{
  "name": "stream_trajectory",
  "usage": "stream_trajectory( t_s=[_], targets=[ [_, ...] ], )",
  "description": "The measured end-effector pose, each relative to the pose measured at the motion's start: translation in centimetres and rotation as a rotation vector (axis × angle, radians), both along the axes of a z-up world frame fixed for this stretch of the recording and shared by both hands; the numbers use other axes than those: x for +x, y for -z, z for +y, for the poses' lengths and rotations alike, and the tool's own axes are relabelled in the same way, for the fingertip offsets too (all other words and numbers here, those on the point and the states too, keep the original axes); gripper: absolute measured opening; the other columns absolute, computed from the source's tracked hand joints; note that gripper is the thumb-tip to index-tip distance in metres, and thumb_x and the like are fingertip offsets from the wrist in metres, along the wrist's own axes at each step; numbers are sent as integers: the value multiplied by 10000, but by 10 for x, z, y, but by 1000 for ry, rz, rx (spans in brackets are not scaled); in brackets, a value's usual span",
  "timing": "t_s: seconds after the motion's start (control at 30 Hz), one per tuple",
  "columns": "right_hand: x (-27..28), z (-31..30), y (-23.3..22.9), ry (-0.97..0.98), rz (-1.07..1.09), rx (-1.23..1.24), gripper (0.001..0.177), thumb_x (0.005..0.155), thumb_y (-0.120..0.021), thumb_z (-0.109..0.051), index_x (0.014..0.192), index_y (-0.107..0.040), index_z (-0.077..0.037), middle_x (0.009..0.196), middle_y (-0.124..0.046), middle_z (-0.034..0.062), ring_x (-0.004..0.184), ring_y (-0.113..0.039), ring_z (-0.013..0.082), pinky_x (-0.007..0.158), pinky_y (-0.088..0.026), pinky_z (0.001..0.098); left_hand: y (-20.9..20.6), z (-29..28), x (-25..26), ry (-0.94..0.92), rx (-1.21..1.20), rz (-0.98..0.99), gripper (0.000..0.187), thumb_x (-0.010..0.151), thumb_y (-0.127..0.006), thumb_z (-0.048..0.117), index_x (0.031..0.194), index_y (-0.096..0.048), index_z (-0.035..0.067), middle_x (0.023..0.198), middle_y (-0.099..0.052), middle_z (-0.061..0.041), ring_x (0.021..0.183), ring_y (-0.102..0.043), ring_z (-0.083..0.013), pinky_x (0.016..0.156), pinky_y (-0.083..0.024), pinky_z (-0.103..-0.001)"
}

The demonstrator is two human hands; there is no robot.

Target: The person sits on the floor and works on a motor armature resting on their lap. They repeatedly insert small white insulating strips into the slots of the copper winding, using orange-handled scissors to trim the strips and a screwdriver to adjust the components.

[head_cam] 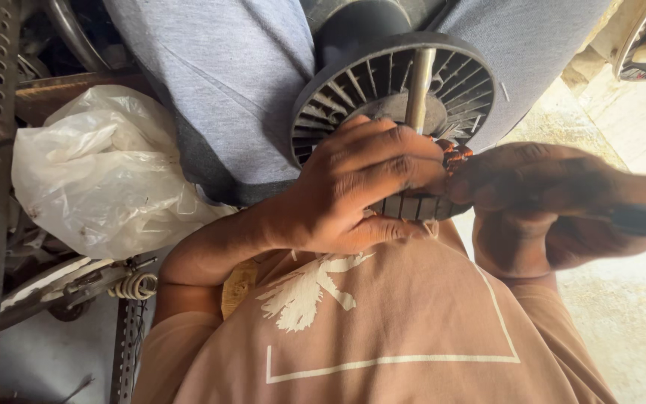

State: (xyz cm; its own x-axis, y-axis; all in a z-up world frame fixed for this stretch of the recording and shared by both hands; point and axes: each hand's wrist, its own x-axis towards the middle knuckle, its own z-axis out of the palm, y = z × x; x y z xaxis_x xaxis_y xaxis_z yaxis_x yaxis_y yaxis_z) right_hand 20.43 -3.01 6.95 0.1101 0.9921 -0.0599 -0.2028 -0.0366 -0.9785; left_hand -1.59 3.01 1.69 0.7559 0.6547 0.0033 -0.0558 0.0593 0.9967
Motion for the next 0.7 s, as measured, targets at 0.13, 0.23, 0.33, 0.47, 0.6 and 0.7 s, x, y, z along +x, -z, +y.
stream_trajectory(
  t_s=[0.13,0.23,0.33,0.47,0.6,0.7],
  targets=[
    [64,28,18,-602,93,155,281,1035,-558,-142,1031,-479,127,879,-617,362,886,-705,505,766,-613,634,0,-2,3,-24,5,-4,550,918,-839,463,1280,-662,88,1327,-631,-58,1139,-642,-194,940,-468,-356],
    [57,7,13,-382,-115,51,322,1034,-603,-226,966,-503,73,798,-626,341,776,-727,458,691,-627,589,0,-5,3,-29,-11,-16,575,919,-839,474,1301,-655,86,1334,-633,-51,1153,-645,-184,963,-481,-349],
    [17,-38,8,50,-155,-373,478,1027,-661,-470,1005,-552,-5,822,-647,223,726,-714,306,670,-612,399,0,-7,4,-44,-19,-40,597,904,-845,465,1314,-648,79,1344,-623,-57,1175,-642,-196,1012,-485,-354],
    [8,-46,6,70,-98,-501,602,1038,-632,-631,907,-665,-44,838,-645,110,760,-662,219,745,-574,293,-1,-8,2,-62,-36,-73,602,888,-872,402,1336,-662,60,1340,-624,-66,1141,-650,-199,1003,-498,-356],
    [-10,-26,-4,116,-187,-393,483,1117,-624,-474,1037,-580,0,875,-629,129,739,-658,250,711,-574,318,-4,-6,1,-90,-25,-74,567,916,-891,371,1317,-658,44,1266,-622,-66,1121,-654,-197,965,-553,-328],
    [-26,-4,-13,232,-311,-150,322,1101,-646,-261,1141,-460,-1,886,-592,115,673,-677,254,634,-597,352,-8,-6,5,-131,-19,-67,530,898,-893,389,1239,-664,54,1235,-628,-61,1077,-663,-186,927,-568,-324]
  ],
)
